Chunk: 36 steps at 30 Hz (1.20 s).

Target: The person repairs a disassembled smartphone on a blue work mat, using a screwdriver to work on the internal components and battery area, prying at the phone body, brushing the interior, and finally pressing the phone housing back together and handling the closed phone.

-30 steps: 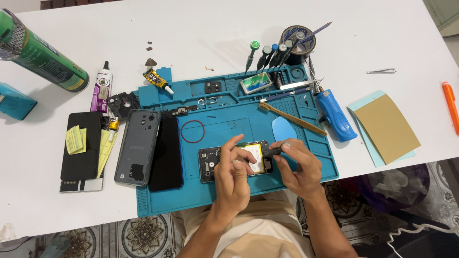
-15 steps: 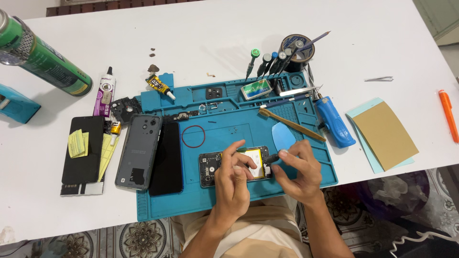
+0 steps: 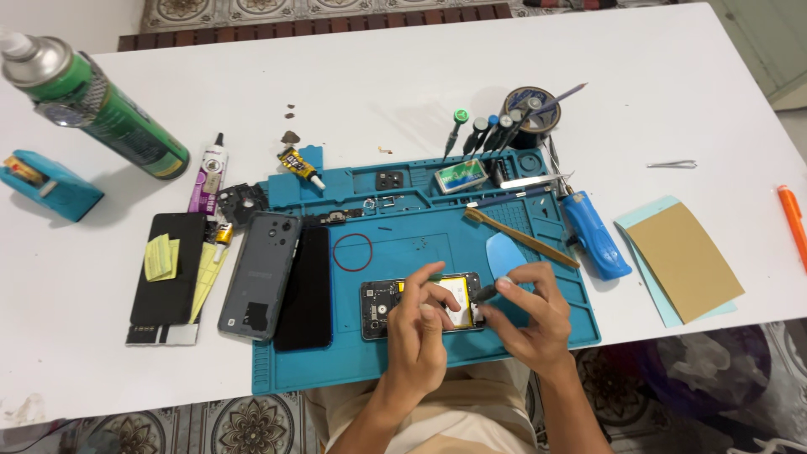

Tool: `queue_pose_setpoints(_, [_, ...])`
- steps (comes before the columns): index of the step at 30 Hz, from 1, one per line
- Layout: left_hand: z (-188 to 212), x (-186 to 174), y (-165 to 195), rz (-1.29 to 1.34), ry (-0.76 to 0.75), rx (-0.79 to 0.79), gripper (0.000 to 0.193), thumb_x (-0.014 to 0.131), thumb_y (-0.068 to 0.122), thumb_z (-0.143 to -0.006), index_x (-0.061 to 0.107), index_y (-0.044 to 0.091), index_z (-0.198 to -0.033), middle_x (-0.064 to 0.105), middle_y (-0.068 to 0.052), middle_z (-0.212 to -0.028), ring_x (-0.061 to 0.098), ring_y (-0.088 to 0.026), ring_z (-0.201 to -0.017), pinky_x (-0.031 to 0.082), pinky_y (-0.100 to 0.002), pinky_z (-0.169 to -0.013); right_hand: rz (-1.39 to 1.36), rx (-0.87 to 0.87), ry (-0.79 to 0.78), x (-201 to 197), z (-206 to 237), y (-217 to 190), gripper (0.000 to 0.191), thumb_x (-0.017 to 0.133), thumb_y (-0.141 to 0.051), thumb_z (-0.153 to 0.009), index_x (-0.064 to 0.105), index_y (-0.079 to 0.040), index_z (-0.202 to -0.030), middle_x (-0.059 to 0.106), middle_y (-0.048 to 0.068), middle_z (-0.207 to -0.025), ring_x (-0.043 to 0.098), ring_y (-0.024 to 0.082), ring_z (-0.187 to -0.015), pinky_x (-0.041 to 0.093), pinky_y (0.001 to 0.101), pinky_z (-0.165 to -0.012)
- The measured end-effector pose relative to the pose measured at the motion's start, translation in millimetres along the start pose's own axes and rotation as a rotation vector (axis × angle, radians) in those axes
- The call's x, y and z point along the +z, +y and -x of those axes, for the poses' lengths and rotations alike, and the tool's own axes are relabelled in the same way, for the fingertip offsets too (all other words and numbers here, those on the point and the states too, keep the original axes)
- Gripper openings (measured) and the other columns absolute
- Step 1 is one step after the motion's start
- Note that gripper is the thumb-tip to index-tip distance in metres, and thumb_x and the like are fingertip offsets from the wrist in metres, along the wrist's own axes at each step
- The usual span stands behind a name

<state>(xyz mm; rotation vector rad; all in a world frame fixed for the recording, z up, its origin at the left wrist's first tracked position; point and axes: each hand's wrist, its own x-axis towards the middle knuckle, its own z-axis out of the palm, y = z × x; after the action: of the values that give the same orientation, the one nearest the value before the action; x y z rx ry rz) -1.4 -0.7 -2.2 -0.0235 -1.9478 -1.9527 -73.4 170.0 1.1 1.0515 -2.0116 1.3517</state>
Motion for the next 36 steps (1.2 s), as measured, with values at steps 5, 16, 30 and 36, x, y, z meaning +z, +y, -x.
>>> queue_pose_setpoints(5, [-0.1,0.0,0.6,-0.016,-0.002,0.031,0.068,0.033,0.054,-0.110,0.053,-0.004,-0.140,0.068,-0.008,-0.088,0.062,-0.011,-0.067,0.049,-0.025,-0.059,-0.017,-0.030,-0.024,0.4,0.9,0.8,0.059,0.081,0.007,-0.078,0.061,-0.013,-0.130,0.066,0.011,-0.112,0.063,0.027,-0.096,0.052,0.0362,-0.082])
queue_pose_setpoints(16, [-2.5,-0.4,4.3,-0.033,-0.020,0.039,0.066,0.032,0.055,-0.110,0.060,-0.001,-0.133,0.067,-0.007,-0.087,0.061,-0.011,-0.068,0.048,-0.025,-0.059,-0.005,-0.021,-0.018,0.4,4.6,4.7,0.061,0.080,0.006,-0.072,0.062,-0.012,-0.127,0.066,0.013,-0.106,0.062,0.023,-0.094,0.049,0.0362,-0.077])
queue_pose_setpoints(30, [-2.6,0.1,7.7,-0.042,-0.047,0.038,0.065,0.032,0.054,-0.110,0.064,0.001,-0.127,0.068,-0.007,-0.084,0.062,-0.012,-0.067,0.048,-0.026,-0.057,-0.036,-0.022,-0.024,0.0,4.1,4.6,0.061,0.078,0.007,-0.070,0.061,-0.011,-0.126,0.066,0.017,-0.111,0.062,0.028,-0.101,0.052,0.0377,-0.084])
queue_pose_setpoints(36, [-3.4,0.0,9.1,-0.049,-0.042,0.045,0.061,0.034,0.051,-0.111,0.065,0.001,-0.126,0.068,-0.008,-0.083,0.062,-0.012,-0.066,0.049,-0.027,-0.058,-0.022,0.080,-0.001,-0.2,4.0,5.2,0.060,0.081,0.008,-0.066,0.069,-0.012,-0.121,0.065,0.009,-0.095,0.059,0.023,-0.088,0.047,0.0344,-0.074])
